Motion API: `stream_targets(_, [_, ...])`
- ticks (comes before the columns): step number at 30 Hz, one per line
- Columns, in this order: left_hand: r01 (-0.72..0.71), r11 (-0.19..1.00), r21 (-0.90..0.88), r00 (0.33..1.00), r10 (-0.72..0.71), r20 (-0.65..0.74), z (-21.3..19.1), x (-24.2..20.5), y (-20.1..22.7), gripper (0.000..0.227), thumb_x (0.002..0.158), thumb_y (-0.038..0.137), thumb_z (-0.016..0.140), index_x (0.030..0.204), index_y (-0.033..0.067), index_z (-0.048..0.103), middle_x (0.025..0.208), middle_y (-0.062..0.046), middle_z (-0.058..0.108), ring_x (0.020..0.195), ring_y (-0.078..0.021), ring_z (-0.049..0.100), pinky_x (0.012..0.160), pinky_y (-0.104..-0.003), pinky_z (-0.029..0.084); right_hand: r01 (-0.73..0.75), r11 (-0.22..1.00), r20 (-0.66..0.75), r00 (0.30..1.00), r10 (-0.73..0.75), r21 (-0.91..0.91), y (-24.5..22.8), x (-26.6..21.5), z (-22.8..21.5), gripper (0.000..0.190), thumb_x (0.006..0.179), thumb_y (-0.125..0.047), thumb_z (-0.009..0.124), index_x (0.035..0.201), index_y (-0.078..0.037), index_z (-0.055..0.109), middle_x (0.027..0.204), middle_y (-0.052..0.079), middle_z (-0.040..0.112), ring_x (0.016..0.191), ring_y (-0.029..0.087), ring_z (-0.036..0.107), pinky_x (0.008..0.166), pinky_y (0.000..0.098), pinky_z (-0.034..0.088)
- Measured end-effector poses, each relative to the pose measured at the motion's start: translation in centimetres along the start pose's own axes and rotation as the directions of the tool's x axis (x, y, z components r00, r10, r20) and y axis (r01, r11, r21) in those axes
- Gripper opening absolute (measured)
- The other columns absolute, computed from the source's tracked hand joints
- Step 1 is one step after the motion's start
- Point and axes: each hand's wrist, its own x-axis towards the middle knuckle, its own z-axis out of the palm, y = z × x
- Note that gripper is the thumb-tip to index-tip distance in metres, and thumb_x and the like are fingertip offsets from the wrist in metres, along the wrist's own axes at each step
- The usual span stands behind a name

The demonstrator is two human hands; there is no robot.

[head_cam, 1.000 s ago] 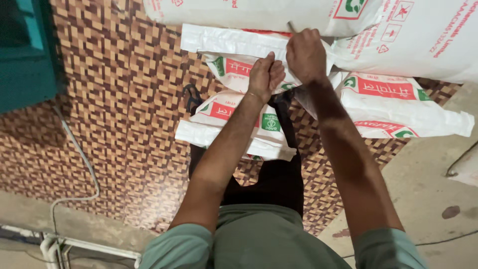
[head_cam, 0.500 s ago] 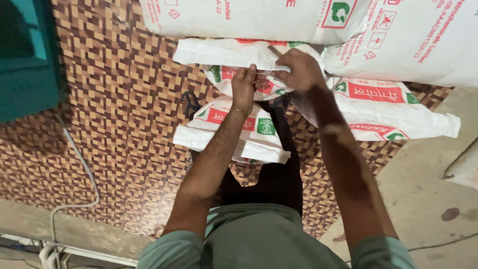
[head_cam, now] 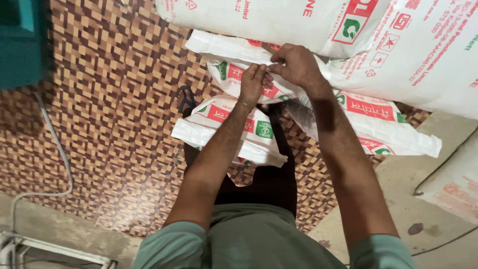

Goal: The person uses a knife to cut open several large white sacks on the floor. The person repeatedly positions the knife and slices along the top edges of the sacks to open them.

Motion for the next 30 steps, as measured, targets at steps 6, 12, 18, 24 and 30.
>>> stream_targets(6, [0.045,0.993,0.11,0.997,-0.037,-0.072,0.0,-2.2,0.7,0.03,0.108,0.022,0.055,0.088,0.0004,0.061,0.075,-0.007,0.069,0.056,-0.0092,0.056,0.051,-0.025,0.048,0.106,0.983,-0.062,0.991,-0.116,-0.151,1.0,0.9,0.4,0.013,0.091,-0.016,0.079,0.095,-0.004,0.078,0.093,0.014,0.071,0.081,0.033,0.069,0.077,0.0436,0.056])
stream_targets(12, [-0.104,0.937,0.335,0.981,0.151,-0.119,0.7,-10.6,2.0,0.03,0.107,0.018,0.052,0.084,0.0019,0.062,0.065,-0.002,0.058,0.054,-0.009,0.052,0.049,-0.027,0.043,0.102,0.948,-0.333,0.92,-0.206,-0.303,3.2,3.2,-1.5,0.01,0.096,-0.013,0.078,0.092,-0.004,0.075,0.093,0.014,0.068,0.083,0.035,0.068,0.076,0.0453,0.056])
stream_targets(18, [0.1,0.949,0.298,0.969,-0.026,-0.244,0.5,-16.6,4.3,0.026,0.099,0.014,0.054,0.083,-0.0006,0.067,0.068,-0.004,0.065,0.058,-0.0097,0.056,0.053,-0.027,0.046,-0.099,0.967,-0.45,0.893,-0.017,-0.233,2.3,3.1,-1.5,0.012,0.094,-0.016,0.079,0.095,-0.004,0.076,0.094,0.013,0.067,0.082,0.033,0.069,0.074,0.0462,0.056])
stream_targets(24, [0.087,0.885,0.457,0.987,-0.014,-0.161,-1.2,-16.6,5.8,0.028,0.099,0.013,0.055,0.078,-0.0033,0.065,0.066,-0.007,0.064,0.057,-0.0117,0.058,0.055,-0.029,0.046,-0.254,0.922,-0.229,0.955,0.191,-0.291,1.9,-0.6,-0.7,0.021,0.084,-0.027,0.077,0.093,-0.009,0.081,0.092,0.017,0.069,0.086,0.038,0.069,0.077,0.0509,0.055])
stream_targets(30, [0.26,0.907,0.333,0.962,-0.214,-0.17,-1.2,-18.8,6.2,0.026,0.097,0.015,0.054,0.079,0.0001,0.064,0.065,-0.005,0.064,0.052,-0.0123,0.056,0.048,-0.032,0.044,-0.351,0.935,-0.413,0.86,0.302,-0.049,5.2,4.1,-5.0,0.031,0.1,-0.039,0.072,0.097,-0.008,0.078,0.087,0.018,0.07,0.081,0.037,0.07,0.075,0.0472,0.054])
